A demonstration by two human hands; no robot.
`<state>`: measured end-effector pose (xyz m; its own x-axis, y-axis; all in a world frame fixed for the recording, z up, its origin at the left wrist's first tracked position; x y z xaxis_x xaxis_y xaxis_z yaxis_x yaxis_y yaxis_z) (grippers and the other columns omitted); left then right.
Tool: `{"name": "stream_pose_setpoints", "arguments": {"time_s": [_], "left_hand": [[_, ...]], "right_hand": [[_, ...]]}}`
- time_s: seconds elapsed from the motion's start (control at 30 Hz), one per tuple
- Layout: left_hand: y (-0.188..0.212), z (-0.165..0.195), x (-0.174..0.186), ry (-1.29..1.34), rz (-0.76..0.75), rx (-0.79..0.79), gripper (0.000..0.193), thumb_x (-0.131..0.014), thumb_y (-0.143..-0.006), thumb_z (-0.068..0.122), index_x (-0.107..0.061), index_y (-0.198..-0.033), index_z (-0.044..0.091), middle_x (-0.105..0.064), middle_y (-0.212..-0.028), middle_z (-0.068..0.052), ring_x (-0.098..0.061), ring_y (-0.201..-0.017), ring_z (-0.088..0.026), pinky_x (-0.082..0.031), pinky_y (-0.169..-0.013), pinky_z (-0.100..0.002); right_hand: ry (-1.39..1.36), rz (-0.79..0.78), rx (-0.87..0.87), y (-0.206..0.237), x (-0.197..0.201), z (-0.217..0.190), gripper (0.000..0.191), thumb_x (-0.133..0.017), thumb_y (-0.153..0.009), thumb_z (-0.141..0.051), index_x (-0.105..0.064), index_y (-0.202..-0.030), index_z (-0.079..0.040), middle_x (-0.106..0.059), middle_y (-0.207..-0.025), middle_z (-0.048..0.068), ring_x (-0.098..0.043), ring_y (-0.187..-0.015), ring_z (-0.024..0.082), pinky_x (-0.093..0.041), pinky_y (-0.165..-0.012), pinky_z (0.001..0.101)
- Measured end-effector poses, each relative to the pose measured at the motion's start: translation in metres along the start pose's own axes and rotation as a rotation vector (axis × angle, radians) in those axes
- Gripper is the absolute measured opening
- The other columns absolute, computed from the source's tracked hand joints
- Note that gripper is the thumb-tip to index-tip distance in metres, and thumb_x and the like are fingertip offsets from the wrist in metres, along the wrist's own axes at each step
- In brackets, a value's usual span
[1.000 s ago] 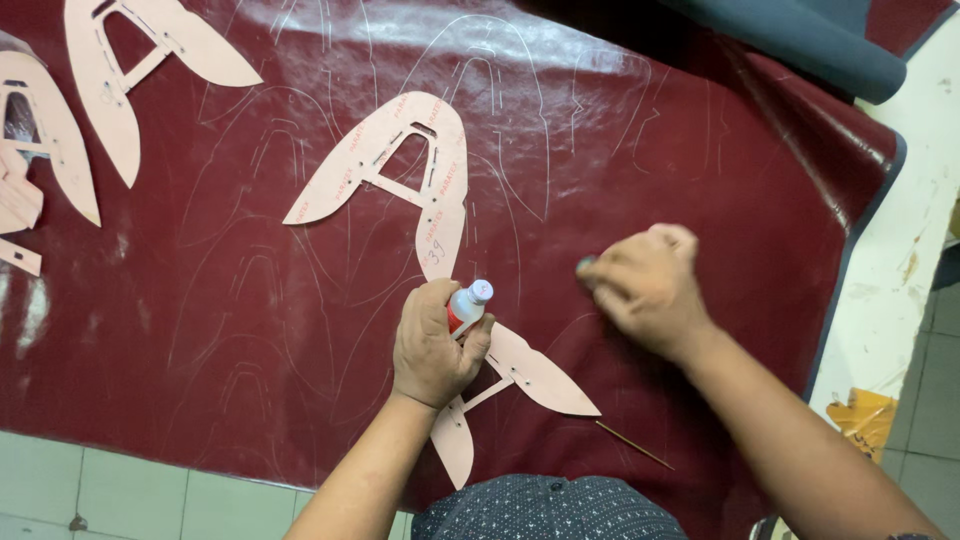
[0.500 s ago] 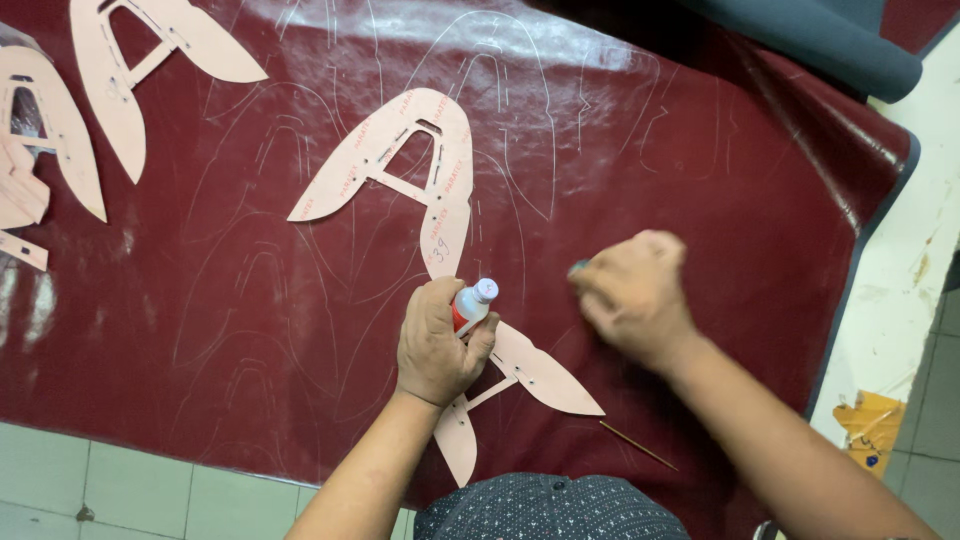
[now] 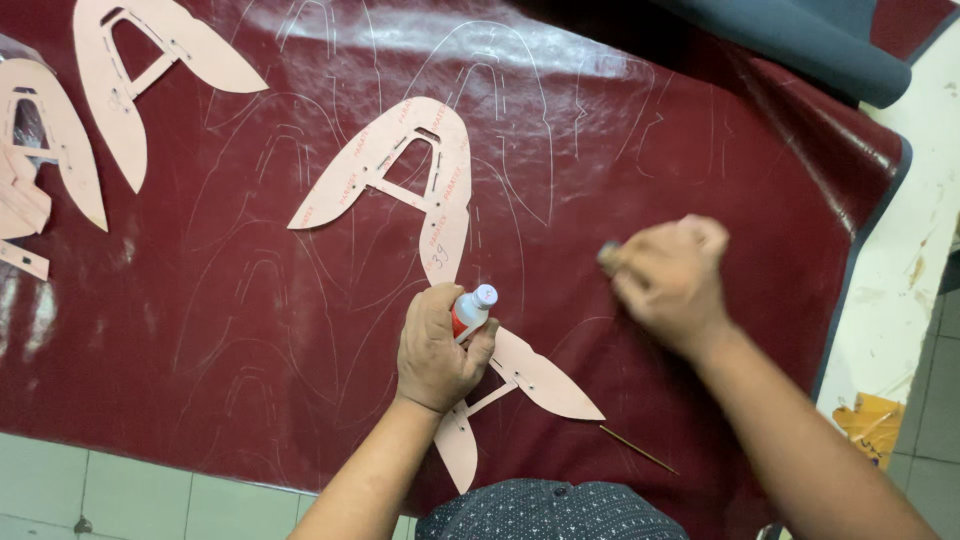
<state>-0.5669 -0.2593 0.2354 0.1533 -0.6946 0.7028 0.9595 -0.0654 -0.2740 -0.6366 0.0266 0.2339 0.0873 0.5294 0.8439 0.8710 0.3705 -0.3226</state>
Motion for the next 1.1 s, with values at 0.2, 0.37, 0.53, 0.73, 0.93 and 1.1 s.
{"name": "stream_pose_setpoints", "arguments": {"time_s": [0.2, 0.37, 0.53, 0.73, 0.93, 1.1], "left_hand": [[-0.003, 0.006, 0.003, -0.025, 0.002, -0.017, 0.050, -0.079, -0.087, 0.028, -0.052, -0.123, 0.006, -0.060, -0.103, -0.015, -0.059, -0.090, -0.035, -0.050, -0.078, -0.046], [-0.007, 0.011, 0.005, -0.012, 0.037, -0.092, 0.055, -0.081, -0.086, 0.028, -0.056, -0.130, 0.005, -0.062, -0.113, -0.015, -0.061, -0.095, -0.035, -0.051, -0.082, -0.045], [-0.003, 0.010, 0.004, -0.027, 0.031, -0.096, 0.056, -0.083, -0.085, 0.025, -0.060, -0.132, 0.007, -0.063, -0.113, -0.014, -0.061, -0.096, -0.033, -0.052, -0.081, -0.043], [-0.008, 0.018, 0.008, -0.028, 0.015, -0.160, 0.052, -0.083, -0.083, 0.019, -0.062, -0.130, 0.008, -0.063, -0.113, -0.010, -0.062, -0.099, -0.031, -0.053, -0.083, -0.042], [-0.016, 0.046, 0.023, -0.257, -0.034, -0.236, 0.047, -0.077, -0.082, 0.012, -0.068, -0.128, 0.011, -0.063, -0.118, -0.009, -0.063, -0.109, -0.028, -0.049, -0.089, -0.043], [-0.025, 0.072, 0.025, -0.372, 0.046, -0.341, 0.043, -0.073, -0.086, 0.010, -0.071, -0.128, 0.017, -0.060, -0.127, -0.006, -0.057, -0.121, -0.029, -0.047, -0.101, -0.045]], "right_hand": [[-0.130, -0.062, -0.046, -0.043, -0.001, 0.013, 0.007, -0.075, -0.093, -0.021, -0.078, -0.087, -0.020, -0.073, -0.094, -0.004, -0.065, -0.096, 0.016, -0.040, -0.096, 0.0374], [-0.469, -0.077, 0.023, -0.017, -0.008, -0.069, 0.014, -0.074, -0.088, -0.012, -0.074, -0.102, -0.008, -0.072, -0.100, 0.004, -0.068, -0.095, 0.019, -0.048, -0.087, 0.0369], [-1.035, -0.102, -0.449, -0.003, -0.020, -0.090, 0.016, -0.062, -0.098, -0.006, -0.071, -0.112, -0.003, -0.072, -0.103, 0.005, -0.067, -0.093, 0.011, -0.055, -0.083, 0.0254], [-0.878, -0.090, -0.503, 0.002, -0.024, -0.092, 0.017, -0.066, -0.097, -0.009, -0.073, -0.110, -0.002, -0.072, -0.098, 0.004, -0.066, -0.087, 0.009, -0.055, -0.077, 0.0251], [-1.127, -0.167, -0.845, 0.020, -0.027, -0.085, 0.023, -0.063, -0.098, -0.011, -0.073, -0.117, -0.002, -0.076, -0.098, 0.007, -0.068, -0.085, 0.009, -0.056, -0.077, 0.0258], [-1.533, -0.121, -1.050, 0.027, -0.030, -0.082, 0.025, -0.057, -0.099, -0.006, -0.068, -0.120, 0.004, -0.075, -0.105, 0.011, -0.072, -0.091, 0.014, -0.060, -0.083, 0.0309]]}}
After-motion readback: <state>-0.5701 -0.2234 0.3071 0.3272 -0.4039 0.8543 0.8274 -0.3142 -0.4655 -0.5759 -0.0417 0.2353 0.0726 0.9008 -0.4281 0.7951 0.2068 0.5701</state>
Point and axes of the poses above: each hand's wrist, its own y-axis away from the middle knuckle, its own x-axis out of the back of the hand, z = x × y, the point moved 2 cm from there along -y, towards the middle knuckle
